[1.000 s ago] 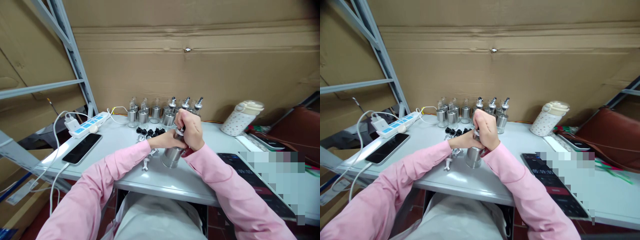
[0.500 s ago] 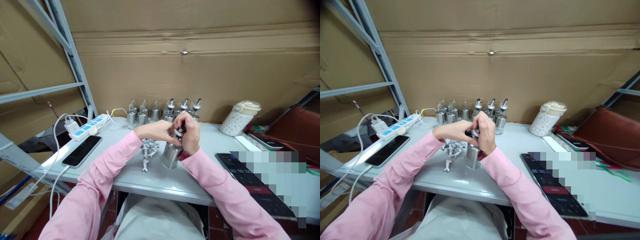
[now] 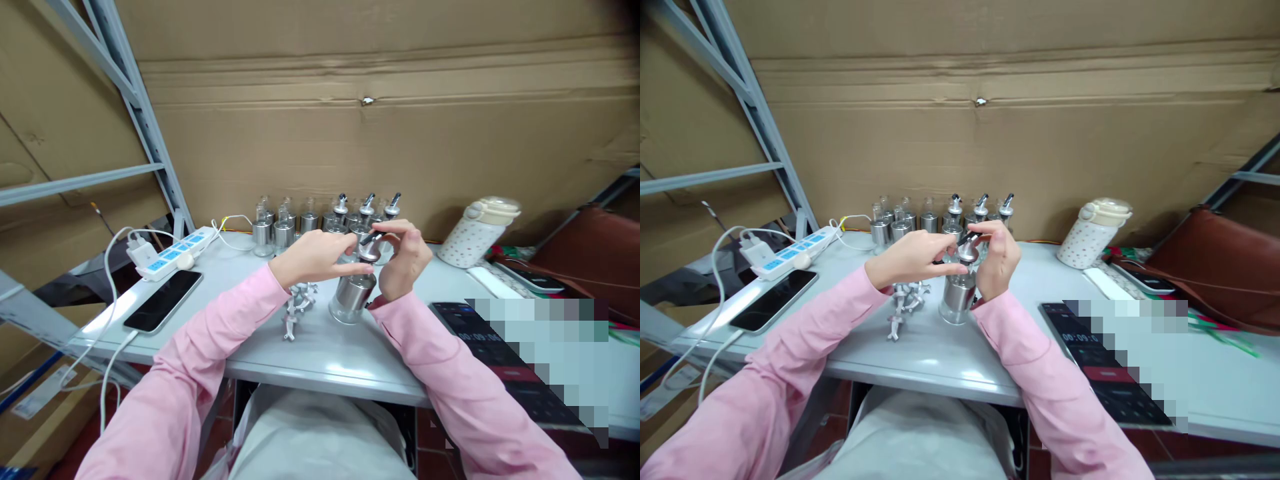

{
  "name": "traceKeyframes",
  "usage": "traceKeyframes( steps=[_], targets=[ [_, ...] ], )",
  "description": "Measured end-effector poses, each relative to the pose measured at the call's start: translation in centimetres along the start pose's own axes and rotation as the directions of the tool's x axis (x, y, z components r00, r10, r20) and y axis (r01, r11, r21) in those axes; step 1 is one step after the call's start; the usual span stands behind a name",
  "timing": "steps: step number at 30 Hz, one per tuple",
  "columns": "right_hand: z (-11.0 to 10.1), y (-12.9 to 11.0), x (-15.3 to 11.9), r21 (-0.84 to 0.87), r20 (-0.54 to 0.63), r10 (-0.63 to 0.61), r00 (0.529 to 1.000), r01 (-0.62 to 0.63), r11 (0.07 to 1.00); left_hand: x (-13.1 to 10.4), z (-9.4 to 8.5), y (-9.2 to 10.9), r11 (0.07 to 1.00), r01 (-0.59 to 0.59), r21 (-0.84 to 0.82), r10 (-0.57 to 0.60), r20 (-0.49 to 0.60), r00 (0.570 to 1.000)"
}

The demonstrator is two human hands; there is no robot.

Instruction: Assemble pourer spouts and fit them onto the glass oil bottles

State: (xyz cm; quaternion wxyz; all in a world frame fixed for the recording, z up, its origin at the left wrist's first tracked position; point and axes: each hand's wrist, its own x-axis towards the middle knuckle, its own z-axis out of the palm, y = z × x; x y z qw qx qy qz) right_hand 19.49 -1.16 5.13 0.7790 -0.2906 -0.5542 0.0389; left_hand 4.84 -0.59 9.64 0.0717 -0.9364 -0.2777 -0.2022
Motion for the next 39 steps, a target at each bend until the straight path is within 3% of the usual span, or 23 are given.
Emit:
traceKeyframes(
  steps=[7,17,21,28,31,35,39],
  targets=[
    [-0.1,-0.2,-0.4,0.017,0.046,0.016,0.999,-0.017,1.0,0.1,0.2,0.1,1.0,0.028,-0.004,-0.028,-0.019,0.999],
    [-0.1,0.0,-0.5,0.051,0.038,0.02,0.999,-0.022,0.998,0.3,1.1,-0.2,0.997,0.062,-0.042,-0.059,0.078,0.995],
    [-0.3,0.3,-0.6,0.071,0.074,-0.015,0.997,0.01,0.997,0.4,1.1,-0.1,0.994,0.091,0.057,-0.092,0.007,0.996],
    [-1.0,0.1,-0.3,-0.031,0.194,-0.227,0.954,0.237,0.971,0.4,1.3,0.1,0.976,0.063,0.21,-0.047,-0.078,0.996],
    [-1.1,-0.1,0.2,-0.026,0.105,-0.251,0.962,0.255,0.967,0.5,1.2,-0.1,0.972,0.062,0.228,-0.028,-0.151,0.988],
    [-1.2,-0.2,0.9,-0.057,-0.076,-0.163,0.984,0.159,0.986,0.6,0.4,-1.1,0.952,0.231,0.201,-0.151,-0.348,0.925],
    [-1.4,0.3,1.2,-0.061,-0.092,-0.127,0.988,0.122,0.991,0.7,0.1,-3.1,0.909,0.411,0.071,-0.33,-0.48,0.813]
  ],
)
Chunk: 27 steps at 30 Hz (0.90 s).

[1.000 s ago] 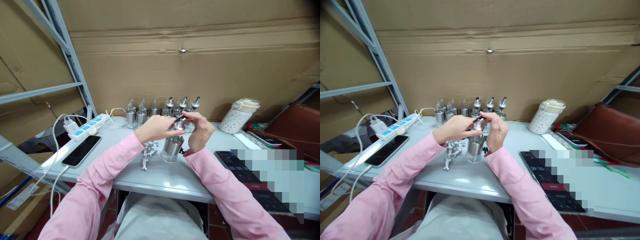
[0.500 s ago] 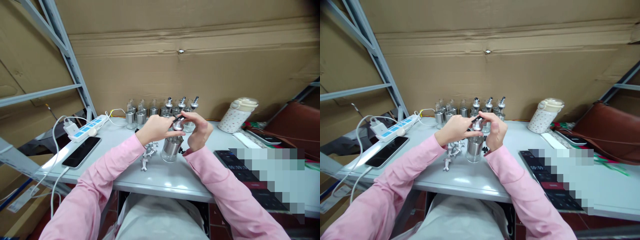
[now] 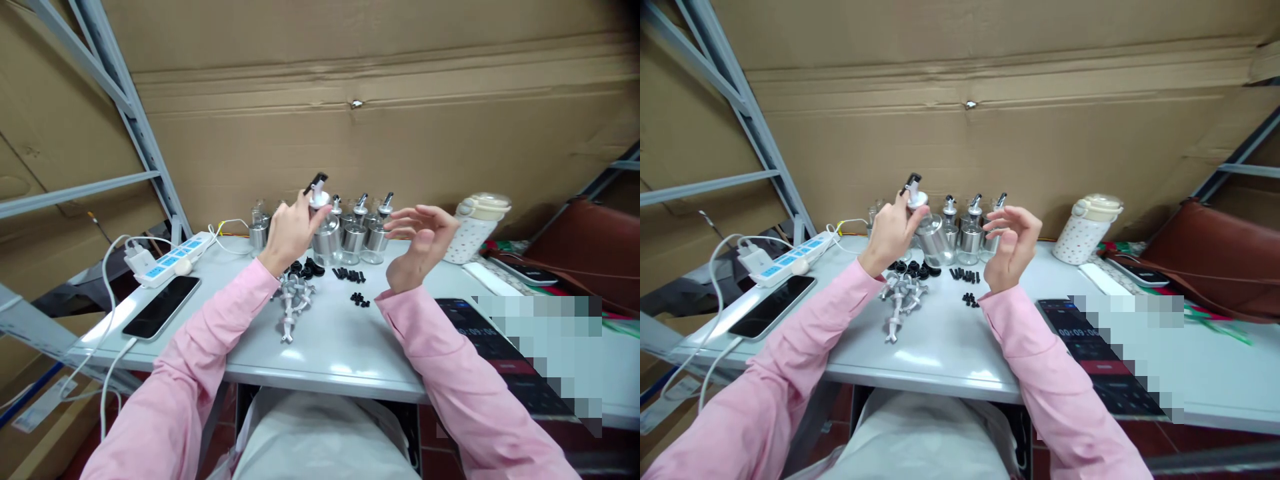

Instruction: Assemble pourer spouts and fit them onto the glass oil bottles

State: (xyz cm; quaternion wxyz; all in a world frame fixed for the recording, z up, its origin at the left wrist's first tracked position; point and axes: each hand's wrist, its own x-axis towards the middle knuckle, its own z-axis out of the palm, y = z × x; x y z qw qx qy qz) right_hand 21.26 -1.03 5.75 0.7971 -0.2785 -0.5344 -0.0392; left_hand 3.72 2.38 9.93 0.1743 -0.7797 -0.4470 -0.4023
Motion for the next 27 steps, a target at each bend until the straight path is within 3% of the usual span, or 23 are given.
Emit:
traceKeyframes(
  steps=[6,12,20,27],
  targets=[
    [0.0,0.5,-0.3,-0.007,0.027,-0.021,0.999,0.021,1.0,0.8,2.4,-2.9,0.98,0.195,-0.044,-0.195,0.002,0.981],
    [0.1,1.0,-0.7,-0.025,0.11,-0.04,0.993,0.043,0.999,0.2,4.9,-4.8,0.972,0.22,-0.075,-0.211,0.12,0.97],
    [0.0,1.8,-1.1,-0.151,0.269,-0.028,0.963,0.071,0.986,-0.8,6.1,-4.0,0.975,0.214,-0.062,-0.191,0.262,0.946],
    [-0.1,1.6,-1.0,-0.199,0.415,0.009,0.91,0.081,0.977,-0.8,6.4,-5.0,0.976,0.204,-0.078,-0.18,0.248,0.952]
  ],
)
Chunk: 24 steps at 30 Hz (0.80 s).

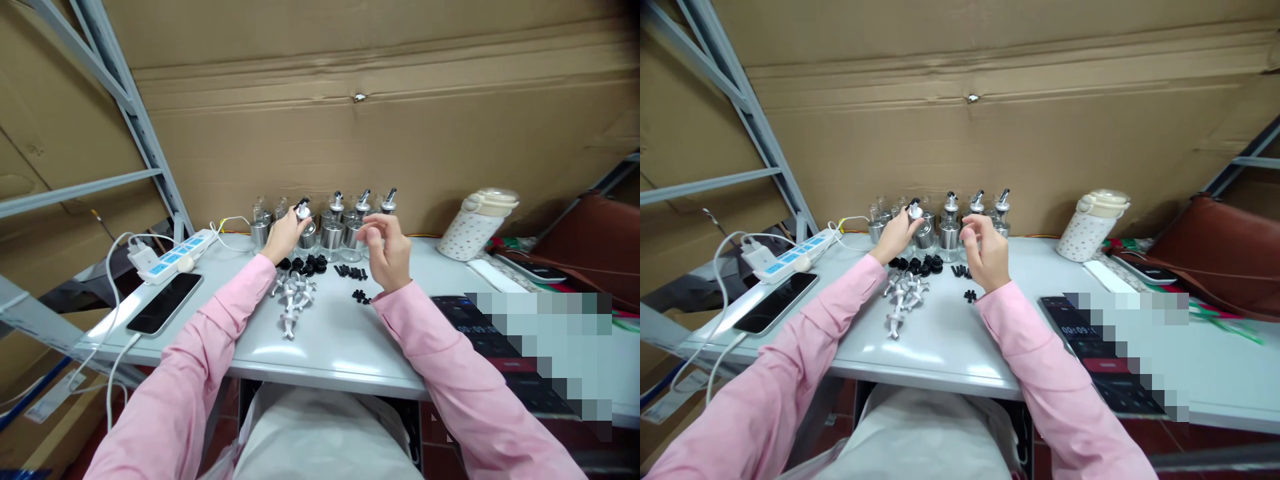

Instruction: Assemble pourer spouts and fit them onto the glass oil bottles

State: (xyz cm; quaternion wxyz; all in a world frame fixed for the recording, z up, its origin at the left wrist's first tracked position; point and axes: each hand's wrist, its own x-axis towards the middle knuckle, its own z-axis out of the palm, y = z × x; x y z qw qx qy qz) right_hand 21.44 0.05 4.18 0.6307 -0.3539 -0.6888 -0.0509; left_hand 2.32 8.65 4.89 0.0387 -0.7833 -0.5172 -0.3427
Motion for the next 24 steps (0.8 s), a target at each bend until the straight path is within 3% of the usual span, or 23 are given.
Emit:
traceKeyframes(
  steps=[9,13,15,18,24],
  targets=[
    [0.1,-0.2,0.1,-0.178,0.245,0.154,0.957,-0.112,0.978,0.3,0.5,-1.1,0.996,-0.083,-0.027,0.085,0.061,0.995],
    [0.2,-0.4,0.1,-0.227,0.366,0.14,0.92,-0.057,0.972,0.3,0.3,-1.0,0.995,-0.098,-0.009,0.098,0.095,0.991],
    [0.4,-0.3,0.1,-0.222,0.46,0.117,0.88,-0.014,0.975,0.2,0.2,-1.0,0.992,-0.125,0.021,0.122,0.117,0.986],
    [0.7,-0.1,-0.1,-0.172,0.626,0.127,0.77,-0.023,0.985,0.3,0.3,-1.3,0.985,-0.153,0.079,0.142,0.134,0.981],
    [1.9,-1.9,-1.0,-0.049,0.901,0.147,0.408,-0.241,0.969,0.3,0.7,-1.8,0.976,-0.153,0.153,0.138,0.107,0.985]
  ],
)
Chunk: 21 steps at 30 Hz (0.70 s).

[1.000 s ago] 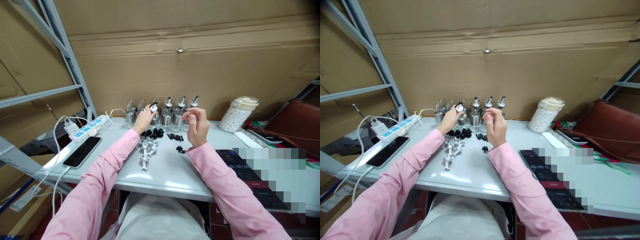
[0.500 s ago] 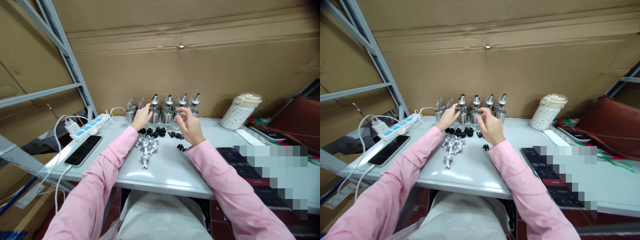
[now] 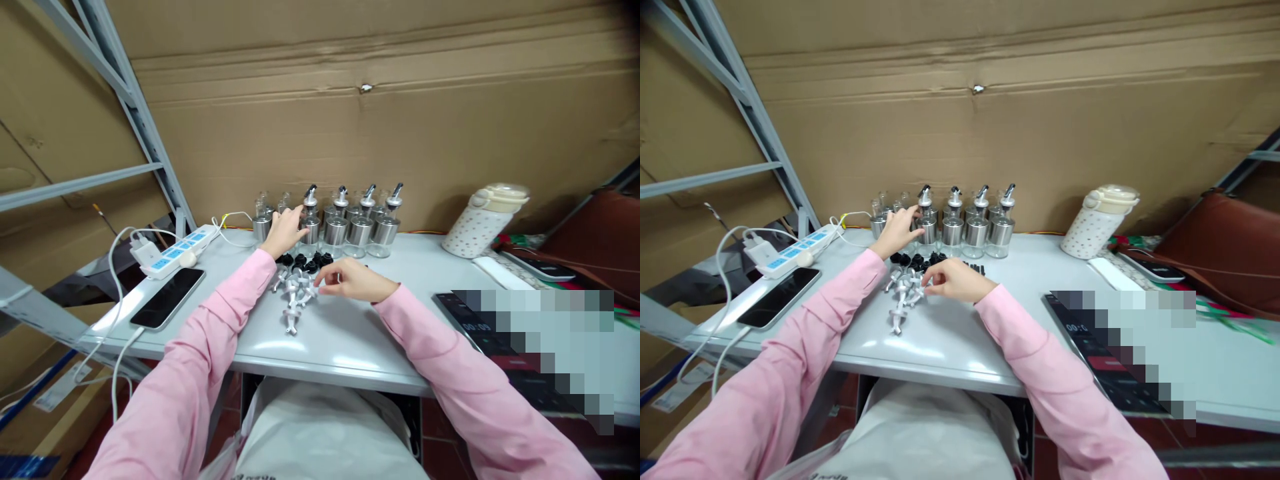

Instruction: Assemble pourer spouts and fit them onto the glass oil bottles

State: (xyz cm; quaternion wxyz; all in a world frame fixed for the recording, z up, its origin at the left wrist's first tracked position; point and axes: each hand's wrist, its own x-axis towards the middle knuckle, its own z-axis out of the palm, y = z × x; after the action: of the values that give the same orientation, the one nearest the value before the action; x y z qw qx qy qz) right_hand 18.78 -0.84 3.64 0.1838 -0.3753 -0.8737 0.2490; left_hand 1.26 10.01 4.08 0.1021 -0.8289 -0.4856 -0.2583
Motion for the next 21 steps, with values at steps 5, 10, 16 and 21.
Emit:
traceKeyframes(
  steps=[5,10,16,21],
  targets=[
    [2.1,-1.6,0.3,0.059,0.124,-0.042,0.991,0.035,0.998,-0.2,-0.2,0.2,0.999,-0.009,0.047,0.011,-0.044,0.999],
    [3.5,-2.0,0.6,0.021,0.085,-0.074,0.994,0.073,0.997,-0.4,-1.0,0.9,0.989,-0.07,0.131,0.078,-0.059,0.995],
    [3.7,-2.3,0.4,0.107,0.1,-0.082,0.992,0.071,0.992,-0.8,-2.0,2.7,0.959,-0.264,0.104,0.269,-0.04,0.962],
    [1.1,-1.3,0.0,0.517,0.138,0.013,0.99,-0.083,0.852,-1.6,-2.1,4.5,0.851,-0.51,0.125,0.517,-0.023,0.856]
  ],
)
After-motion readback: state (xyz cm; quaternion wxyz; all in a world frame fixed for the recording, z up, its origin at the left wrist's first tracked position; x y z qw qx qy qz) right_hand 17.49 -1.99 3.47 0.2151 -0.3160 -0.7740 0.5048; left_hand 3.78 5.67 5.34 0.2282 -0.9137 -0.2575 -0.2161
